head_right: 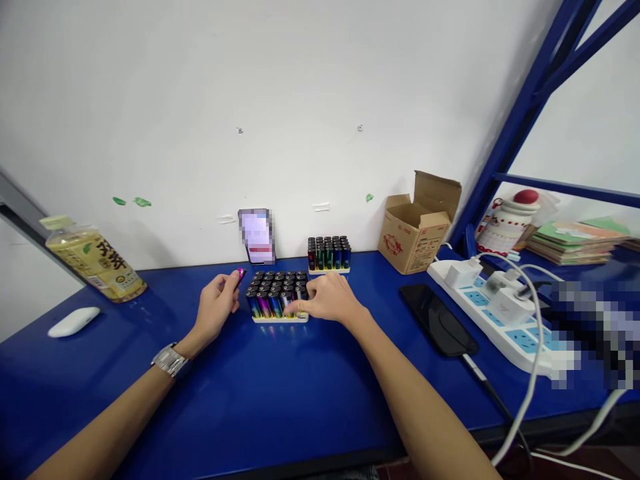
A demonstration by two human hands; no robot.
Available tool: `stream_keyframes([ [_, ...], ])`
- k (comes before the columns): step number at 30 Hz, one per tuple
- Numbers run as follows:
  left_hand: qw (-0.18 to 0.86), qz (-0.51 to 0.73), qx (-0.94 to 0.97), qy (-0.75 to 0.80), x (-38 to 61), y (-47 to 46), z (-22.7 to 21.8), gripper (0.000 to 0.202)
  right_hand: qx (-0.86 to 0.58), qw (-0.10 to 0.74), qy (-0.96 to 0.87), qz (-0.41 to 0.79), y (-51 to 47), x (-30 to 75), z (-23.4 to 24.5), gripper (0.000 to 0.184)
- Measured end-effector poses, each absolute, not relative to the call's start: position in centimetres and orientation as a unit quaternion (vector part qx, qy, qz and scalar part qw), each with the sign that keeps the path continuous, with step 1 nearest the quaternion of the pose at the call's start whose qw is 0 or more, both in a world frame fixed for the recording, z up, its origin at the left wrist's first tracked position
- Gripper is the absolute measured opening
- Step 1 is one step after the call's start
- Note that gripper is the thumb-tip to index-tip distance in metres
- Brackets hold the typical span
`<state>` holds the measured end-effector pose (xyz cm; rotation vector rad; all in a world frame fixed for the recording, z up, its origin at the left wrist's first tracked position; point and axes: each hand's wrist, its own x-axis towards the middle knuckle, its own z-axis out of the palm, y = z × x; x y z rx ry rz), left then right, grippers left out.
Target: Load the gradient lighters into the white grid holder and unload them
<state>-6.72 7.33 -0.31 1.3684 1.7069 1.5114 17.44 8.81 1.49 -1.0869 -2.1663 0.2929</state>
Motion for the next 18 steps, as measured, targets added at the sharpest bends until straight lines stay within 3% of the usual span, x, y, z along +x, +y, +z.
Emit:
stream_keyframes([
  [4,0.166,0.62,0.552,0.532,-5.9,6.1,0.2,0.026,-0.366,0.46,-0.809,0.022,7.9,16.6,1.5,0.043],
  [7,0.094,0.61,0.623,0.481,-4.8,4.5,0.3,0.023,-0.308,0.496,-0.812,-0.006,6.8,15.4,2.2,0.027],
  [13,-0.054,0.521,0.779,0.346,-2.9,2.5,0.5,0.023,-0.226,0.523,-0.814,0.116,5.0,13.6,2.9,0.022],
  [18,-0.128,0.531,0.739,0.394,-3.3,3.3,0.6,0.023,-0.231,0.538,-0.768,0.259,6.4,16.4,3.2,0.024],
])
